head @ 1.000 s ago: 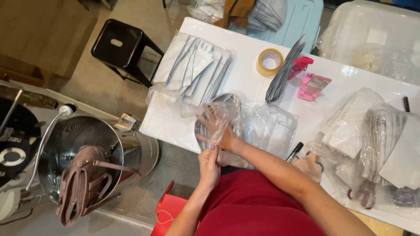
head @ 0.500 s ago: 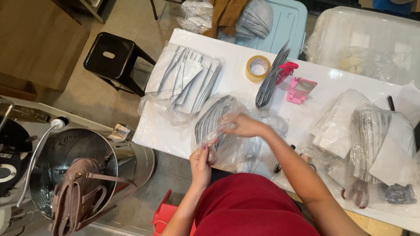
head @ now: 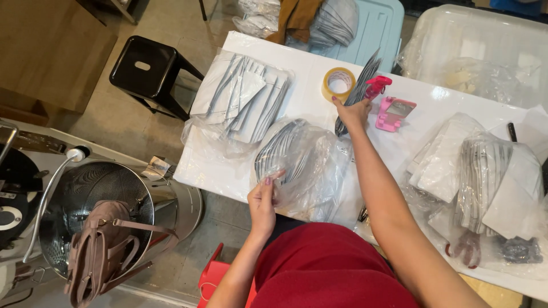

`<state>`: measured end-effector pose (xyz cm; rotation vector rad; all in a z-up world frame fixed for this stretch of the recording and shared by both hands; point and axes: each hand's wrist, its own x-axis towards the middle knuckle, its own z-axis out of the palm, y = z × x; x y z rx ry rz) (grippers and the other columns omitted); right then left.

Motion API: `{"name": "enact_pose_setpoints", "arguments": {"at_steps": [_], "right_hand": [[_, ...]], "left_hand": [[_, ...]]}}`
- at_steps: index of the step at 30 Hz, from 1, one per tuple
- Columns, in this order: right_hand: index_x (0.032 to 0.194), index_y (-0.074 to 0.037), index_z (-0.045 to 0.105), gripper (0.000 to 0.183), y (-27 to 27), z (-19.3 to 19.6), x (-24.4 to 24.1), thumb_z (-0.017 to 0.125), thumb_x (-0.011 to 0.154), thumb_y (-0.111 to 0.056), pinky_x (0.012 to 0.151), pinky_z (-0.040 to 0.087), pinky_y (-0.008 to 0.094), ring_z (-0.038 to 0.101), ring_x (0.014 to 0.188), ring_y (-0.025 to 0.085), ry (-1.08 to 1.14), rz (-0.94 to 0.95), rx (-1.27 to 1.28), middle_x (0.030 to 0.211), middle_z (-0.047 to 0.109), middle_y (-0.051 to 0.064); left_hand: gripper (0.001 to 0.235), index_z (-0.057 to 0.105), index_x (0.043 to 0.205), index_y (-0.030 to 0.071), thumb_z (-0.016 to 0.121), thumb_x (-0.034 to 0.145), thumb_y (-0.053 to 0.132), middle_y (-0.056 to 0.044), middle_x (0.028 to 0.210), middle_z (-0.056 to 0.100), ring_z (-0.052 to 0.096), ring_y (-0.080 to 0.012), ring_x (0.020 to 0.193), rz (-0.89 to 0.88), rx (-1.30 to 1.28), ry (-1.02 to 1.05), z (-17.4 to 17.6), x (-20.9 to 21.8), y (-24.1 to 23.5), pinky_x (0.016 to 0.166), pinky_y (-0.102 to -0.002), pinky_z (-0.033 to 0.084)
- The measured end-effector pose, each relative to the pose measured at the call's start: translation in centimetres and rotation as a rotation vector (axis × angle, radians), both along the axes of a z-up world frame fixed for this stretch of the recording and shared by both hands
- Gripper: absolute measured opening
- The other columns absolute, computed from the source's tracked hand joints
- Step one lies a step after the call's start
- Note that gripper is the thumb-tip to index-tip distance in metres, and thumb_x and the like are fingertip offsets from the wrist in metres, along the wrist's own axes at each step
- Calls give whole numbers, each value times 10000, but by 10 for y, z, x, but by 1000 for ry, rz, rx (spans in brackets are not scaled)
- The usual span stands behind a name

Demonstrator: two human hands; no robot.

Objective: Package white rectangular items into clear plastic bags on a work table.

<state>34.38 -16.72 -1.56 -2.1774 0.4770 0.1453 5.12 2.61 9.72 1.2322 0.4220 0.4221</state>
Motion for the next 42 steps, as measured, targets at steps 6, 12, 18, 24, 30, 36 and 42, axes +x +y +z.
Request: {"name": "enact_pose_setpoints", "arguments": {"at_steps": [6,12,18,24,30,36,42], "right_hand": [[1352,-31,310,761,-3,-80,46,768,774,-222,789,570,651,694,1016,428,61,-169,-172,1182,555,174],[1391,-46,301,696,-1,-69,48,704,832,-142,915,579,592,651,1141,477,125,-141,-239,1261,575,214],[1456,-13,210,760,4,-40,24,663,847,-47,910,576,617,647,1126,508,71,-18,-250,1263,600,264],[1393,26,255,666,10,-18,7,638,849,56,901,569,639,646,1094,549,-59,7,-342,1199,593,306],[1385,53,266,654,9,-12,-3,638,848,91,901,549,670,630,1096,577,-63,96,-398,1189,572,325],[1453,73,212,737,20,7,-9,628,848,138,938,528,681,592,1153,597,-29,161,-402,1262,524,379],[1522,23,159,890,19,-24,20,716,830,70,869,575,633,648,1092,550,8,239,-570,1191,558,333]], "left_hand": [[341,783,1067,3,523,1046,223,-166,1099,783,643,-116,1027,-112,22,62,-63,-17,0,941,-308,483],[356,787,1068,3,533,1044,251,-157,1069,789,660,-138,1003,-69,-19,71,-60,-18,3,941,-313,490],[370,787,1067,-7,542,1040,269,-125,966,790,646,-105,888,-41,-114,92,-51,-14,9,863,-298,532],[346,787,1057,14,556,1035,271,-131,986,786,641,-115,866,-28,-137,100,-69,-8,18,828,-302,536],[345,780,1073,12,558,1032,274,-106,937,772,641,-102,818,-11,-163,105,-69,1,29,792,-287,547],[333,786,1061,23,572,1021,274,-100,929,775,643,-97,792,-3,-172,106,-64,4,30,778,-285,549],[332,785,1063,11,574,1017,263,-107,899,770,646,-101,778,10,-191,96,-68,1,31,762,-286,555]]}}
